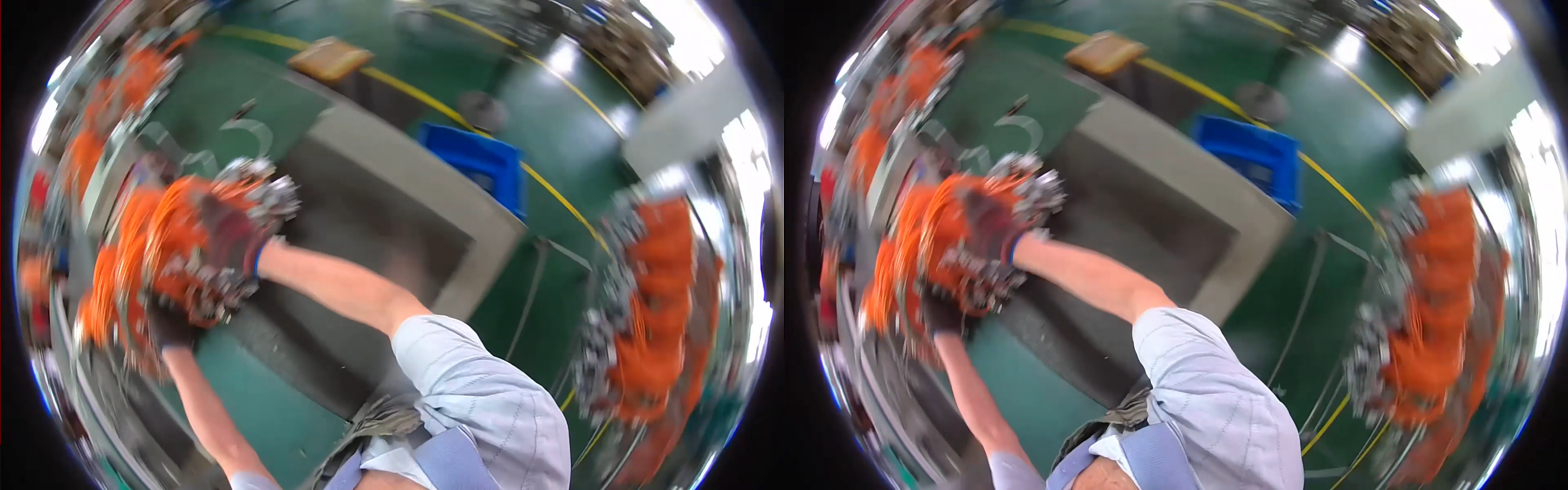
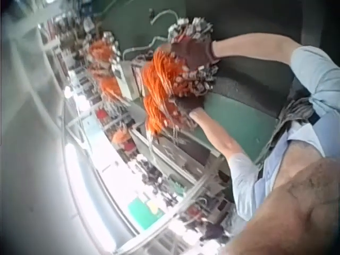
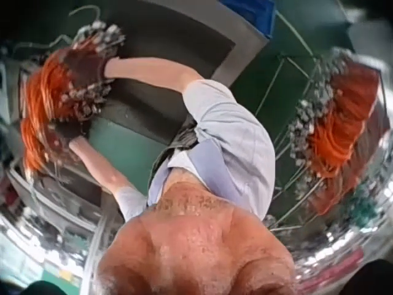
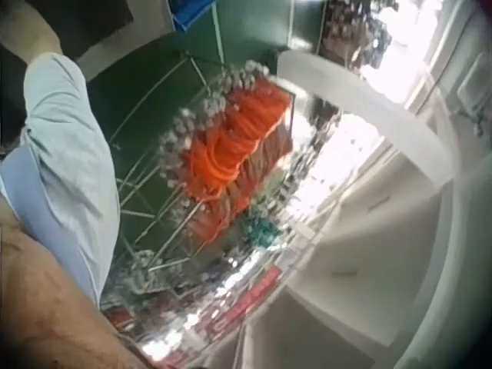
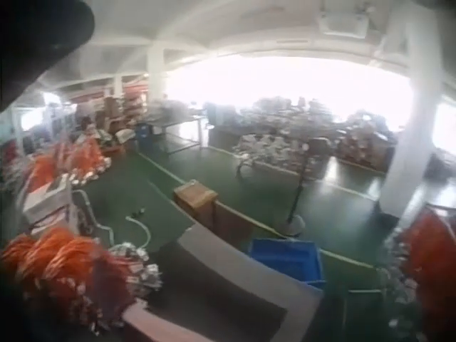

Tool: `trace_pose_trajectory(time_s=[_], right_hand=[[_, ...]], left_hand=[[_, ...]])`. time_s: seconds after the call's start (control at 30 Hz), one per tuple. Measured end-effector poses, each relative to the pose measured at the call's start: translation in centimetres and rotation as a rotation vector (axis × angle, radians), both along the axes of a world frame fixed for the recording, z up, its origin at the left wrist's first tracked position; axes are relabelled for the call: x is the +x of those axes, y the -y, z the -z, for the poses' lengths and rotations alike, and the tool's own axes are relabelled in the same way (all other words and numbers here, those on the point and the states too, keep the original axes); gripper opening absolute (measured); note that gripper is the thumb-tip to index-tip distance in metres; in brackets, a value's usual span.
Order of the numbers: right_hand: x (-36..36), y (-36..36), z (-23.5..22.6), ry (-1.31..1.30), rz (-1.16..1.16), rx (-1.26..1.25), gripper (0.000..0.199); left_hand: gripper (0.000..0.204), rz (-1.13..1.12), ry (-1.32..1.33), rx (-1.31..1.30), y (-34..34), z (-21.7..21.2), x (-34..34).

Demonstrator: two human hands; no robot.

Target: Transferring and organizing large bundles of orange electrical wire harnesses from a workbench to a storage rack.

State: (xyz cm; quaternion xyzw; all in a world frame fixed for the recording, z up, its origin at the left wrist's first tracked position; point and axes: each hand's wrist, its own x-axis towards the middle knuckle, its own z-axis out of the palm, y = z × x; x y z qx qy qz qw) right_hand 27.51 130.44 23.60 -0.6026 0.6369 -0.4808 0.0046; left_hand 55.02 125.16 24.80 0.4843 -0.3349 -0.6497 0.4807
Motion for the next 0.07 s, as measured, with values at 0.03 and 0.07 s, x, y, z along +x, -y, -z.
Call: trace_pose_trajectory(time_s=[0.03,0.07], right_hand=[[0.5,-4.5,-1.0,0.22,-0.193,-0.324,0.054],[-3.6,-7.5,-1.2,0.185,-0.058,-0.325,0.054]], left_hand=[[0.03,0.119,-0.146,0.026,-0.4,0.4,1.7],[0.03,0.256,-0.159,0.046,0.5,0.7,-4.0]])
